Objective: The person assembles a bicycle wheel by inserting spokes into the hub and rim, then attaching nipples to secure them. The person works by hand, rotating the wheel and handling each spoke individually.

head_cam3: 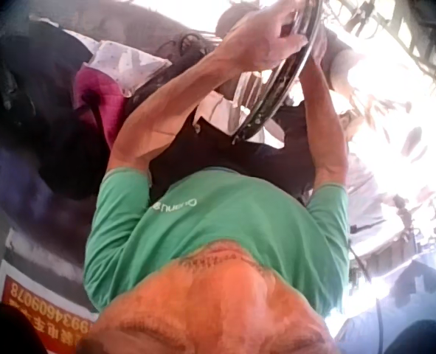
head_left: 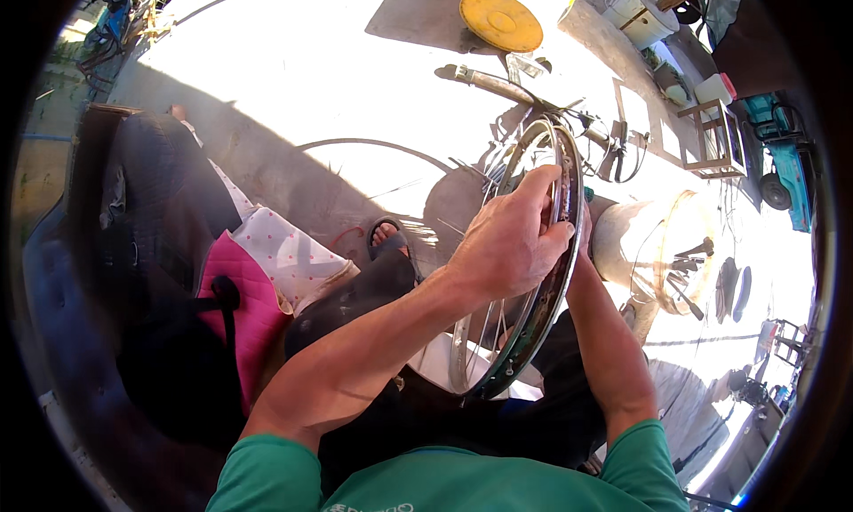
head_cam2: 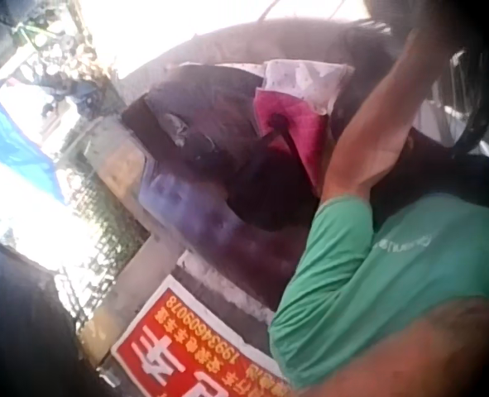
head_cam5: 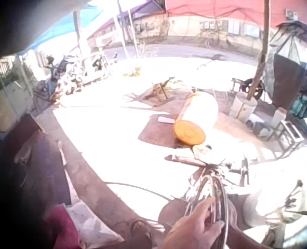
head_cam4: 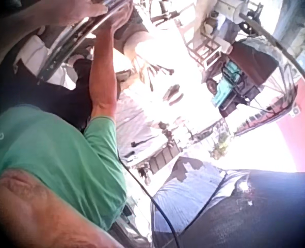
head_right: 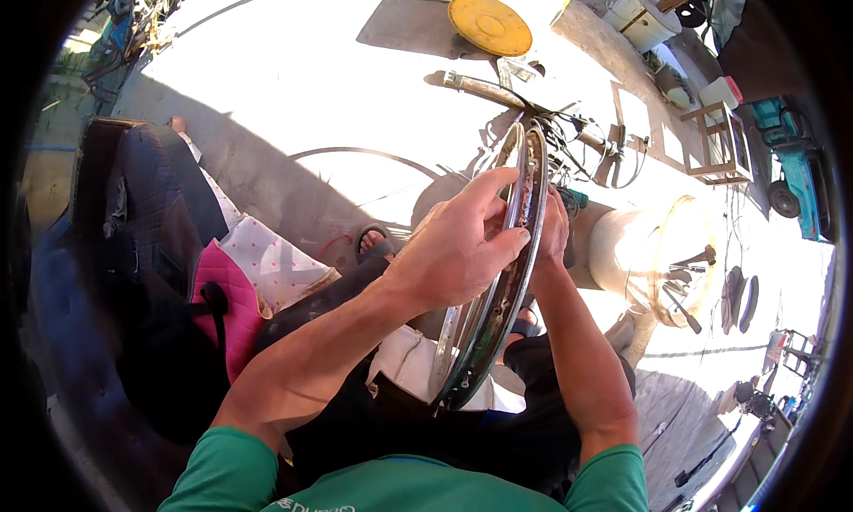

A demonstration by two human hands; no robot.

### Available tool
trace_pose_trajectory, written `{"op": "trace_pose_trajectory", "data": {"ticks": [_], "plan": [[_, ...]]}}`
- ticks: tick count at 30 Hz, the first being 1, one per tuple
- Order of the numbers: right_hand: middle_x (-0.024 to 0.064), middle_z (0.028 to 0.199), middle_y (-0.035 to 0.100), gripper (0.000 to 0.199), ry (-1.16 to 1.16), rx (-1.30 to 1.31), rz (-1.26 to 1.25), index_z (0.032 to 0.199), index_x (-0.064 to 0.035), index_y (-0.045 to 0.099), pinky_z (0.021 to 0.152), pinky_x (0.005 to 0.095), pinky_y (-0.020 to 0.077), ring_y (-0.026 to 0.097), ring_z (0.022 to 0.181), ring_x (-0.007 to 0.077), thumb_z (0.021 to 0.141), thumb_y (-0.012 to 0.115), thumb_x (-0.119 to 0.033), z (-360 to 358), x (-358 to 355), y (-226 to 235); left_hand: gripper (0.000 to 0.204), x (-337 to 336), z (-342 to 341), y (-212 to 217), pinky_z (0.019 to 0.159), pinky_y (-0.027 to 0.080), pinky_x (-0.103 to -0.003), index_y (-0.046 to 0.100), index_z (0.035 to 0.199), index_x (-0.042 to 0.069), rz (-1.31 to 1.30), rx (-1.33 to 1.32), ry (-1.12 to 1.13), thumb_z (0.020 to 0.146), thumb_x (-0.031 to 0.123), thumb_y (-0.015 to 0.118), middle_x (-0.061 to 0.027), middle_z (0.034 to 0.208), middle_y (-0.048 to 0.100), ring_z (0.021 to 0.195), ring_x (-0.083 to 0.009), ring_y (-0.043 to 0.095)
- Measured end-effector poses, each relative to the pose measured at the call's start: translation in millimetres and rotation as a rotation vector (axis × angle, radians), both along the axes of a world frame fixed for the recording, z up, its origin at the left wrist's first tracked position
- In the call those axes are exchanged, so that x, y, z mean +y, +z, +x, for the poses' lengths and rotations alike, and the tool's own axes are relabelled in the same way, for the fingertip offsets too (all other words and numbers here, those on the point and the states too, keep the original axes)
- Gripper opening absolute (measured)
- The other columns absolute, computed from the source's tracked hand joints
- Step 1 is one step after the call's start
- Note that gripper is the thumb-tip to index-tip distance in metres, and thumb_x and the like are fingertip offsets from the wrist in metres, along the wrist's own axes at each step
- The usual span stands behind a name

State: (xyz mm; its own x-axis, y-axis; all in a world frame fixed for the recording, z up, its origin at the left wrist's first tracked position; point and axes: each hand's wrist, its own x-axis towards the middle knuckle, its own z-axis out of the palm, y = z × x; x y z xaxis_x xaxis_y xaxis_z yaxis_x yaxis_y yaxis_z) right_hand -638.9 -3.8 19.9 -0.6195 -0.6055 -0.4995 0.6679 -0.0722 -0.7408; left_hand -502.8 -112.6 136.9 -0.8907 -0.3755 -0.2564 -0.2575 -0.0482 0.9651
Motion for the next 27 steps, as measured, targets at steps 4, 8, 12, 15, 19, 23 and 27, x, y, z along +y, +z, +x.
{"op": "trace_pose_trajectory", "data": {"ticks": [4,8,12,15,19,23,27], "plan": [[0.0131,0.107,0.064,0.040,0.039,-0.092,-0.214,0.129,-0.0036,0.050,0.086,0.0404,0.0540,0.064,0.094,0.0243,0.095,0.035,-0.019,-14.3,6.6,-39.0,0.055,1.8,-1.7,1.3,0.086,0.053,-0.036,0.038,0.142,-0.004,0.033,0.017,0.003,0.092,0.008,0.058,-0.0191,0.106,0.068,0.099,-0.0223,0.068],[0.0134,0.114,0.062,0.042,-0.073,-0.196,-0.207,0.136,-0.0052,0.045,0.093,0.0447,0.0516,0.062,0.102,0.0257,0.099,0.034,-0.020,-16.9,12.4,-48.7,0.056,2.9,-5.7,1.3,0.082,0.054,-0.034,0.037,0.144,-0.002,0.070,0.026,-0.007,0.093,0.006,0.059,-0.0193,0.109,0.067,0.097,-0.0220,0.067],[0.0093,0.106,0.062,0.037,-0.150,-0.120,-0.208,0.132,-0.0002,0.050,0.091,0.0359,0.0524,0.061,0.097,0.0188,0.097,0.045,-0.010,-17.5,8.6,-53.1,0.056,3.1,-5.7,5.5,0.077,0.053,-0.031,0.036,0.144,-0.003,0.020,-0.001,-0.012,0.094,0.008,0.060,-0.0169,0.107,0.067,0.089,-0.0181,0.066],[0.0028,0.103,0.064,0.032,-0.204,-0.137,-0.188,0.127,-0.0021,0.059,0.085,0.0280,0.0516,0.061,0.091,0.0117,0.096,0.054,-0.007,-16.7,9.5,-52.2,0.056,5.8,-5.9,7.8,0.076,0.052,-0.029,0.036,0.144,-0.003,0.021,0.011,-0.001,0.094,0.007,0.060,-0.0146,0.105,0.068,0.086,-0.0152,0.064],[-0.0008,0.103,0.067,0.029,-0.264,-0.146,-0.148,0.124,-0.0078,0.064,0.077,0.0265,0.0482,0.061,0.085,0.0103,0.095,0.060,-0.008,-16.1,9.2,-53.3,0.055,6.2,-7.3,1.2,0.075,0.052,-0.028,0.036,0.144,-0.003,0.031,0.022,0.007,0.095,0.004,0.059,-0.0124,0.101,0.067,0.085,-0.0126,0.062],[-0.0004,0.105,0.069,0.028,-0.331,-0.146,-0.148,0.124,-0.0108,0.064,0.078,0.0280,0.0455,0.062,0.085,0.0104,0.096,0.062,-0.011,-16.0,8.6,-60.5,0.054,6.9,-6.9,-3.9,0.075,0.051,-0.027,0.036,0.144,-0.002,0.046,0.056,0.016,0.095,0.004,0.059,-0.0108,0.099,0.066,0.085,-0.0119,0.062],[-0.0002,0.104,0.069,0.026,-0.369,-0.147,-0.121,0.123,-0.0100,0.064,0.077,0.0272,0.0459,0.062,0.085,0.0103,0.098,0.061,-0.013,-10.1,2.6,-46.3,0.054,7.3,-5.8,-4.7,0.074,0.052,-0.027,0.036,0.144,-0.002,0.057,0.054,0.023,0.095,0.004,0.058,-0.0108,0.099,0.066,0.085,-0.0117,0.062]]}}
